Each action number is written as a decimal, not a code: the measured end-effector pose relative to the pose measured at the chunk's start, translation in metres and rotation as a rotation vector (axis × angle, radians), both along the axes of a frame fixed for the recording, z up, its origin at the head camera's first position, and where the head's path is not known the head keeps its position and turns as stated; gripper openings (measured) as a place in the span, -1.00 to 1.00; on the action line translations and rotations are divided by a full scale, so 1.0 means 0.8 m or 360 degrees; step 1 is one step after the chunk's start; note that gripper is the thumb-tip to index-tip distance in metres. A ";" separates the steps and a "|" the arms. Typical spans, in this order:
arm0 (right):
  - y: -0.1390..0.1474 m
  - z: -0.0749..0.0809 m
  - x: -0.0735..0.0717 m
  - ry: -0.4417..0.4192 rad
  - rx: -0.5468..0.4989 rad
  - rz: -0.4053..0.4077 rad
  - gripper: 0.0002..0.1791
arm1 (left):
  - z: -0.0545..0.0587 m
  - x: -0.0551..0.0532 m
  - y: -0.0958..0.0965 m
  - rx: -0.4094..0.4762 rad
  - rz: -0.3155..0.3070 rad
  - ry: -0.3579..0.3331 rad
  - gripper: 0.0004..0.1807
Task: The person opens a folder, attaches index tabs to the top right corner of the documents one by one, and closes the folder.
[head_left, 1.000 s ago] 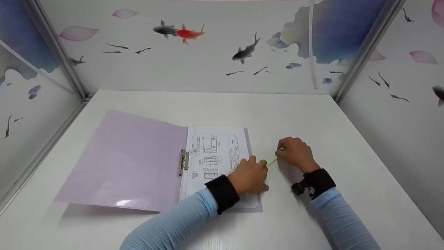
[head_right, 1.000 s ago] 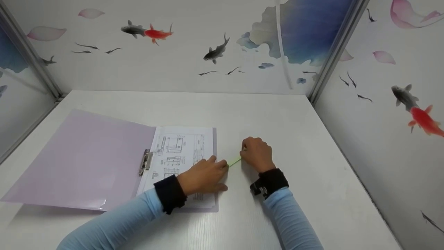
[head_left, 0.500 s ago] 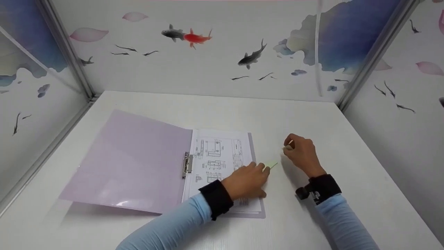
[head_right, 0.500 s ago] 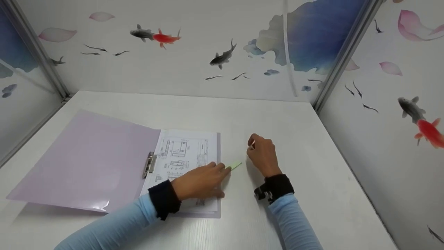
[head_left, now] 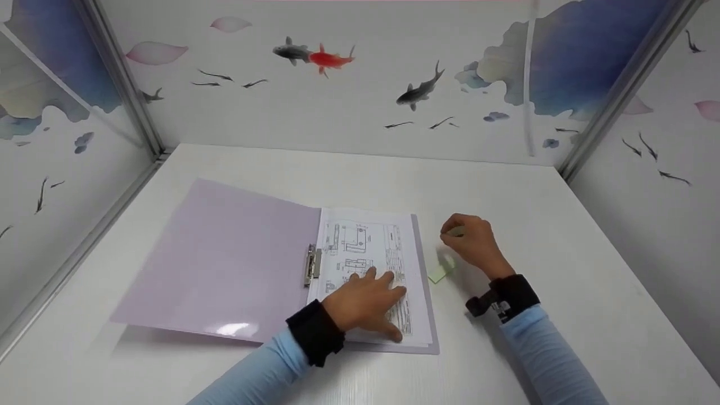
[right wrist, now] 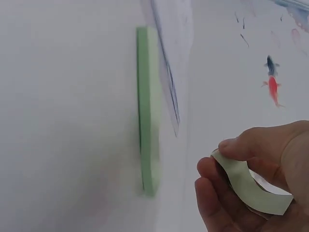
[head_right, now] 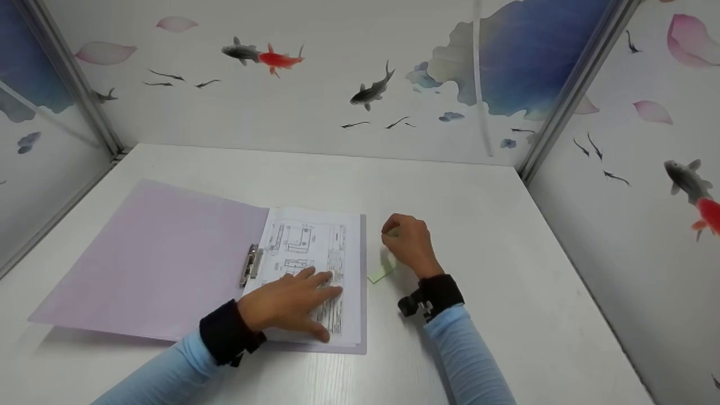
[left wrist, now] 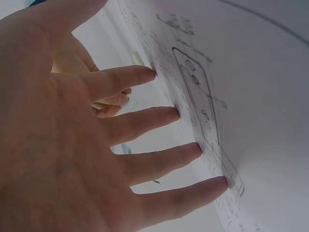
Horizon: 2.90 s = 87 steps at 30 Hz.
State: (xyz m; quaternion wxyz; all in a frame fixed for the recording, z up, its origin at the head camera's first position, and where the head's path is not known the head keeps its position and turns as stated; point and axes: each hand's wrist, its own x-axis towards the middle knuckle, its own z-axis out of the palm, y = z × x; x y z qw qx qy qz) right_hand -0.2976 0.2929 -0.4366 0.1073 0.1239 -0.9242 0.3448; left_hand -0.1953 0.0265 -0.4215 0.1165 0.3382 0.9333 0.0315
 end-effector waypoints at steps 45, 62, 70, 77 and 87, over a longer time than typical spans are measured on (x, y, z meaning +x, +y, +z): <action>-0.096 -0.005 -0.103 -0.0501 -0.0145 -0.0342 -0.82 | -0.005 0.003 0.004 -0.0013 -0.0004 0.0110 -0.13; -0.074 -0.009 -0.100 -0.0456 -0.0069 -0.0373 -0.76 | -0.005 0.001 0.004 0.0030 -0.0014 0.0128 -0.15; -0.066 0.010 -0.055 -0.0102 0.0354 -0.0042 -0.57 | -0.005 0.001 0.005 0.0083 0.0001 0.0081 -0.14; -0.066 0.025 0.026 -0.0244 0.0576 0.0673 -0.49 | -0.002 -0.001 0.006 0.0022 0.0015 0.0116 0.06; -0.072 0.009 0.071 -0.0547 0.0765 0.0845 0.20 | -0.003 -0.005 0.001 0.0048 0.0072 0.0014 0.03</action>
